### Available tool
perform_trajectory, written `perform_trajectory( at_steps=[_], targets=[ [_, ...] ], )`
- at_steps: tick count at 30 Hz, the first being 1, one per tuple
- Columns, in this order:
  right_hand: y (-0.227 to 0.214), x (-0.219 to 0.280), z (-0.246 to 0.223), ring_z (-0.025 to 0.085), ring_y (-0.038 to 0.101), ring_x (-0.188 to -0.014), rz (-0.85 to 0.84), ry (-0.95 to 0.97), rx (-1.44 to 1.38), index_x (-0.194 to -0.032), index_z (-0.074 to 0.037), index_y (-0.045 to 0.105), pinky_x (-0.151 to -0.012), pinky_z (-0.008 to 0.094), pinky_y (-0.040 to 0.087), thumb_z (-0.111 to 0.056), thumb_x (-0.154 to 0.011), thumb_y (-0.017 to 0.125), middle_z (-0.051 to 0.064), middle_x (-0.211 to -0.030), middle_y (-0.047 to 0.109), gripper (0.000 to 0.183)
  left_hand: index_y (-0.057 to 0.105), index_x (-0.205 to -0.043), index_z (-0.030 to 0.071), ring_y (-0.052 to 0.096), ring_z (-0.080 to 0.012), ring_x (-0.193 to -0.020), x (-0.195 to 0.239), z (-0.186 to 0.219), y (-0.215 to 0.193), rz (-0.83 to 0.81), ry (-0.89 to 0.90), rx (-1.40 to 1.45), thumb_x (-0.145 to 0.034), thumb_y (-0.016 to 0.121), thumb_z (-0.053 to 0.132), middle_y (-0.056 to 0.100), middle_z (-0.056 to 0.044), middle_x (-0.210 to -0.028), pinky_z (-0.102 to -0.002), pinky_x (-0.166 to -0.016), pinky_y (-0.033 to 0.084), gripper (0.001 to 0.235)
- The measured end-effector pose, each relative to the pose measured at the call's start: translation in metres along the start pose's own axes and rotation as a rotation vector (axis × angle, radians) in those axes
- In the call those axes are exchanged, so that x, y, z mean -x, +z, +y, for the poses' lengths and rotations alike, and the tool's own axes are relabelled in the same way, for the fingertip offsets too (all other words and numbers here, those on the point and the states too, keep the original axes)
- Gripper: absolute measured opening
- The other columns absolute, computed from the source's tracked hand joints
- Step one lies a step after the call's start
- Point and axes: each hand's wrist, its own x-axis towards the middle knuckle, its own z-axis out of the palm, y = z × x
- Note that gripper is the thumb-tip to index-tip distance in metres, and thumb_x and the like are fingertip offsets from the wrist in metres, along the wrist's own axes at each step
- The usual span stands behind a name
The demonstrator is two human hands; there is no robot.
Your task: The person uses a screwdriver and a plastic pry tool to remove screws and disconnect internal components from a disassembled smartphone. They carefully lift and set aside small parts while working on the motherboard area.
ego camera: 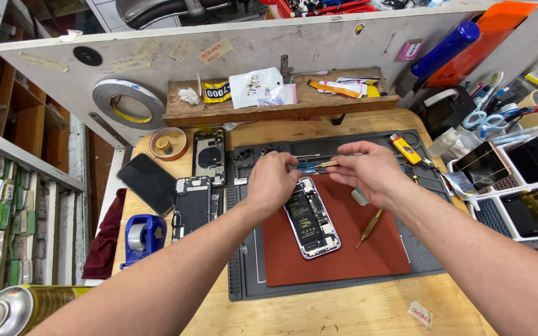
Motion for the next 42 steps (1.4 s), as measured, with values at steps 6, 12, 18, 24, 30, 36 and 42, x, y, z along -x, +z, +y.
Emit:
perform_trajectory(
  at_steps=[6, 12, 18, 24, 30, 36, 42],
  targets=[
    [-0.001, -0.009, -0.002, 0.027, 0.073, -0.097, -0.026, 0.011, -0.05, -0.117, 0.001, 0.057, -0.086, 0.038, 0.065, 0.0, -0.096, 0.059, 0.017, -0.109, 0.069, 0.021, 0.079, -0.094, 0.01, 0.069, -0.033, -0.098, -0.023, 0.006, 0.005, -0.042, 0.14, -0.056, -0.081, 0.076, 0.018, 0.072, -0.014, -0.101, -0.047, -0.089, 0.053, 0.016],
    [-0.006, -0.025, 0.002, 0.028, 0.074, -0.097, -0.018, 0.01, -0.121, -0.116, 0.001, 0.057, -0.086, 0.039, 0.065, 0.0, -0.096, 0.06, 0.017, -0.109, 0.069, 0.021, 0.078, -0.092, 0.009, 0.071, -0.0353, -0.096, -0.045, -0.001, 0.019, -0.068, 0.176, -0.135, -0.084, 0.072, 0.016, 0.074, -0.017, -0.097, -0.048, -0.088, 0.055, 0.012],
    [-0.027, -0.038, 0.005, 0.027, 0.074, -0.094, 0.066, -0.048, -0.093, -0.112, 0.0, 0.058, -0.082, 0.037, 0.064, -0.001, -0.094, 0.063, 0.015, -0.106, 0.07, 0.019, 0.079, -0.092, 0.011, 0.072, -0.0384, -0.091, -0.081, -0.012, 0.027, -0.05, 0.109, -0.261, -0.088, 0.068, 0.016, 0.075, -0.019, -0.094, -0.05, -0.083, 0.057, 0.013],
    [-0.043, -0.035, 0.008, 0.025, 0.074, -0.093, 0.093, -0.067, -0.054, -0.11, 0.0, 0.06, -0.08, 0.035, 0.064, -0.002, -0.093, 0.065, 0.014, -0.105, 0.071, 0.018, 0.077, -0.093, 0.007, 0.071, -0.0394, -0.094, -0.098, -0.024, 0.037, -0.112, 0.084, -0.364, -0.089, 0.07, 0.022, 0.074, -0.02, -0.095, -0.051, -0.084, 0.056, 0.017],
    [-0.04, -0.025, 0.008, 0.021, 0.074, -0.092, 0.106, -0.091, 0.007, -0.113, -0.001, 0.061, -0.079, 0.032, 0.064, -0.004, -0.094, 0.066, 0.013, -0.104, 0.071, 0.02, 0.078, -0.096, 0.011, 0.071, -0.0385, -0.094, -0.097, -0.028, 0.035, -0.058, 0.046, -0.23, -0.087, 0.065, 0.011, 0.075, -0.018, -0.097, -0.05, -0.083, 0.057, 0.016],
    [-0.027, -0.015, 0.018, 0.019, 0.074, -0.085, 0.104, -0.165, 0.083, -0.108, 0.0, 0.064, -0.073, 0.03, 0.062, -0.003, -0.093, 0.067, 0.011, -0.096, 0.071, 0.016, 0.08, -0.096, 0.011, 0.072, -0.0378, -0.093, -0.065, -0.018, 0.006, 0.071, -0.031, -0.077, -0.088, 0.067, 0.016, 0.075, -0.019, -0.093, -0.048, -0.086, 0.056, 0.016],
    [-0.018, 0.016, 0.037, 0.019, 0.076, -0.077, 0.214, -0.415, 0.642, -0.099, -0.003, 0.074, -0.071, 0.033, 0.059, -0.011, -0.086, 0.075, 0.009, -0.087, 0.078, 0.015, 0.078, -0.095, 0.007, 0.074, -0.0337, -0.088, -0.021, -0.014, -0.015, 0.208, 0.106, 0.076, -0.087, 0.07, 0.018, 0.076, -0.016, -0.094, -0.043, -0.082, 0.057, 0.015]
  ],
)
